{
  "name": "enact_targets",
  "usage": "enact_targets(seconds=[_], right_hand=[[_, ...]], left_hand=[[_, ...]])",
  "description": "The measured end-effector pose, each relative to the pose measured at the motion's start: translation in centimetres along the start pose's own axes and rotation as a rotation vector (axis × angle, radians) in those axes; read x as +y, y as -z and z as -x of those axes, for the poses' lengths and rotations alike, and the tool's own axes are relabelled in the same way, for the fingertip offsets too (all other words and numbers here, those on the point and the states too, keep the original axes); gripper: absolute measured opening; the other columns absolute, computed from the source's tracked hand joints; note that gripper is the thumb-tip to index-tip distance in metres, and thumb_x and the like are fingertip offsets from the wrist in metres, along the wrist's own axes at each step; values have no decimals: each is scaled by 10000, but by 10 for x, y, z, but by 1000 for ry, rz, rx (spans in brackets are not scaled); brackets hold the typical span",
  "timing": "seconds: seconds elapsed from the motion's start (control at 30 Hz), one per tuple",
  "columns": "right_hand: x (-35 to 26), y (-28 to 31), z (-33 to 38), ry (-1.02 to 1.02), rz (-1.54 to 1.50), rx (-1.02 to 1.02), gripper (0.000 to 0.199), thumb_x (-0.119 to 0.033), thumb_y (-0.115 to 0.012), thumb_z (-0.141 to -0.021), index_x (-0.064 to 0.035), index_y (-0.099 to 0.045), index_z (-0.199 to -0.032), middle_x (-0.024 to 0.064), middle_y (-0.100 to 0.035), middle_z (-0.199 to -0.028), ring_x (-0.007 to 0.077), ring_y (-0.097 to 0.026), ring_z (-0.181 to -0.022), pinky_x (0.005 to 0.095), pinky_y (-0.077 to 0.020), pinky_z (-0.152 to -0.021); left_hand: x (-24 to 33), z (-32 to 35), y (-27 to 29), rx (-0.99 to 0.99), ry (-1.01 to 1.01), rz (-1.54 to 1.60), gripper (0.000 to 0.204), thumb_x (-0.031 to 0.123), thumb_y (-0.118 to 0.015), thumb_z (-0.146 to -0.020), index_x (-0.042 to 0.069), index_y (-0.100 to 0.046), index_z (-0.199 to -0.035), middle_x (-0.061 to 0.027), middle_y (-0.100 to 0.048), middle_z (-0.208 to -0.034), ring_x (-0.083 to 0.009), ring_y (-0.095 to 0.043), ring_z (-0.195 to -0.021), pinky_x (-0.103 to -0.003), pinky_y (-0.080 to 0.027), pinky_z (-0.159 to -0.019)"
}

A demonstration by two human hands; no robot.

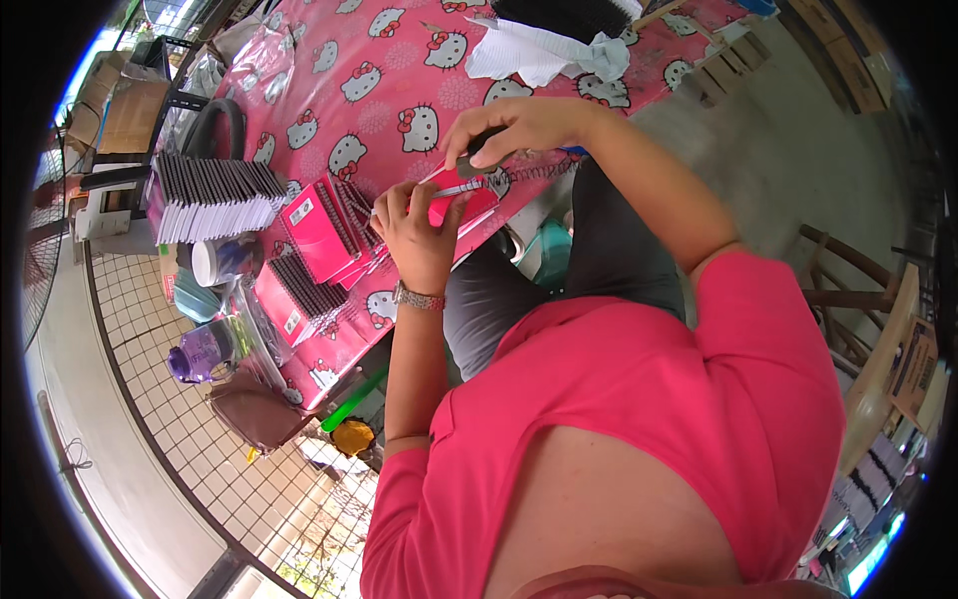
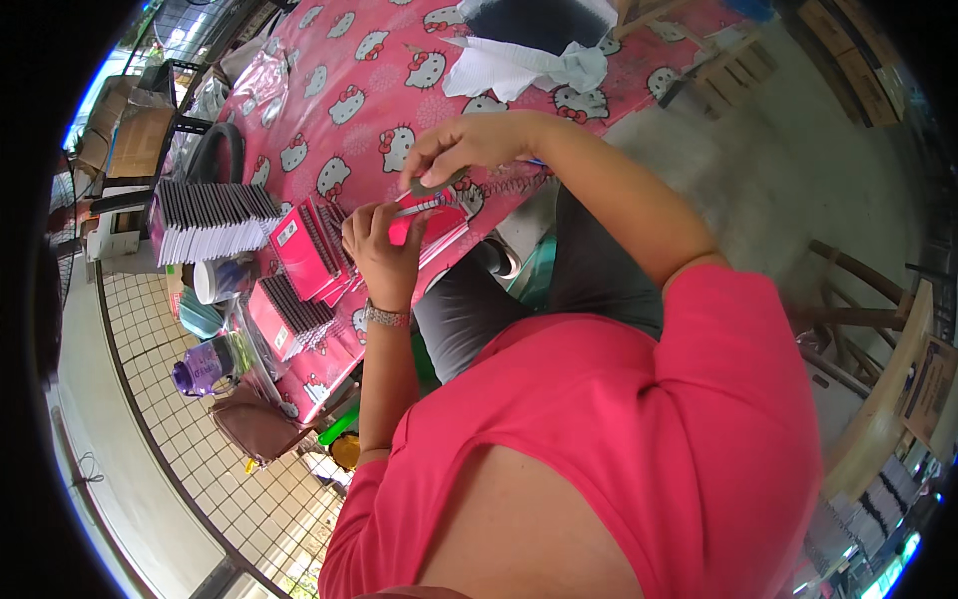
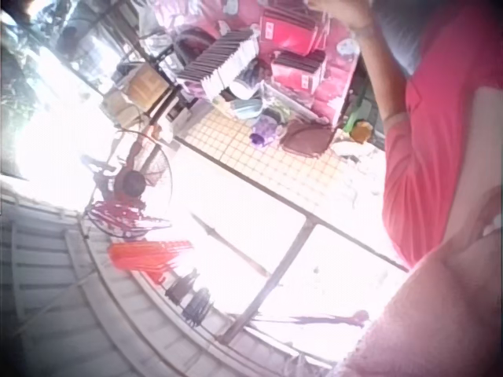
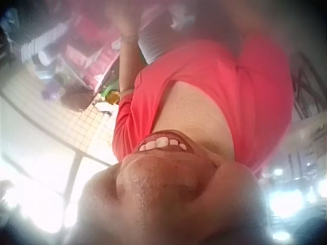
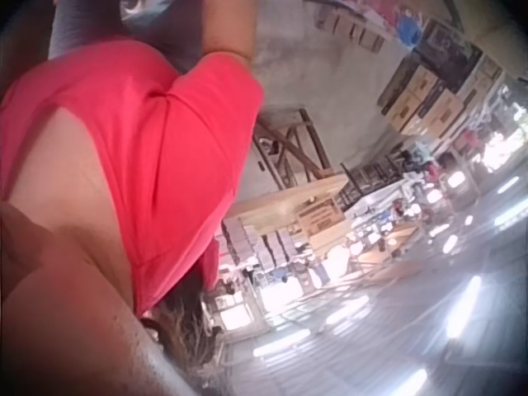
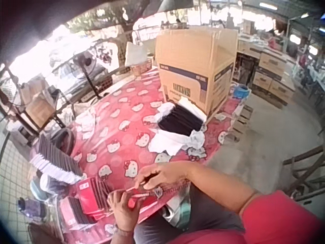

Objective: The person assembles small pink notepads by hand, inserting a metal spiral binding through the pre-punched holes of the paper stacks and covers.

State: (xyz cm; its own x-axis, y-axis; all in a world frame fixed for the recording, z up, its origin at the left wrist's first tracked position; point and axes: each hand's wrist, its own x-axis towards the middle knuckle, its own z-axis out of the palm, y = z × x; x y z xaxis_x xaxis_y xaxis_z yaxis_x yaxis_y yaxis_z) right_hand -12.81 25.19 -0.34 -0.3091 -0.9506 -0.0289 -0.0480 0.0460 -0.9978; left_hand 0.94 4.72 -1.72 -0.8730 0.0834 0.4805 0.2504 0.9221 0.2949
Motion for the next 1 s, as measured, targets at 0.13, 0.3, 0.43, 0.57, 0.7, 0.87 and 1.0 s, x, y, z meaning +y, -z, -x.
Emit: enact_targets(seconds=[0.13,0.3,0.43,0.57,0.7,0.87,1.0], right_hand=[[-15,-6,4,56,-48,-2,399,-195,-718,-860,-48,-646,-1224,86,-585,-1295,190,-548,-1216,347,-402,-1046],[-3,-15,-1,52,-227,91,425,-291,-744,-855,-52,-665,-1197,75,-584,-1284,176,-575,-1162,343,-453,-981],[33,-6,-14,-76,-58,362,463,-379,-758,-834,-59,-681,-1159,90,-592,-1230,216,-595,-1120,352,-474,-943],[72,34,-15,-46,802,732,501,-534,-654,-891,-75,-708,-1085,169,-615,-1186,305,-617,-1090,369,-492,-933],[-14,-16,-24,-221,482,216,516,-503,-512,-990,-36,-656,-1152,141,-659,-1081,320,-610,-1073,390,-455,-957],[-23,-66,-3,110,1278,558,236,-315,-676,-869,-89,-650,-932,76,-632,-908,248,-588,-996,389,-419,-887],[-18,-77,-4,91,1117,706,169,-194,-738,-792,-104,-620,-874,60,-596,-887,246,-581,-954,391,-423,-833]], left_hand=[[-8,1,0,-32,-13,44,368,339,-842,-712,126,-660,-951,-52,-600,-998,-290,-534,-1022,-453,-407,-864],[-8,0,6,-18,-32,69,377,308,-840,-726,74,-658,-959,-89,-605,-969,-317,-534,-976,-451,-427,-862],[-4,-1,10,-30,-28,45,374,291,-839,-735,64,-661,-974,-103,-612,-971,-326,-537,-961,-450,-432,-856],[5,-13,-1,-18,-21,45,364,299,-832,-745,79,-668,-984,-102,-616,-980,-329,-544,-965,-446,-430,-852],[-10,6,2,27,91,-43,346,317,-823,-746,112,-655,-969,-71,-605,-988,-304,-543,-981,-448,-411,-834],[-2,0,-3,49,77,-59,331,278,-808,-735,128,-638,-977,-56,-594,-993,-291,-542,-990,-455,-401,-821],[0,5,-3,28,103,-64,319,246,-797,-749,121,-653,-1004,-63,-605,-1004,-314,-540,-993,-463,-407,-843]])
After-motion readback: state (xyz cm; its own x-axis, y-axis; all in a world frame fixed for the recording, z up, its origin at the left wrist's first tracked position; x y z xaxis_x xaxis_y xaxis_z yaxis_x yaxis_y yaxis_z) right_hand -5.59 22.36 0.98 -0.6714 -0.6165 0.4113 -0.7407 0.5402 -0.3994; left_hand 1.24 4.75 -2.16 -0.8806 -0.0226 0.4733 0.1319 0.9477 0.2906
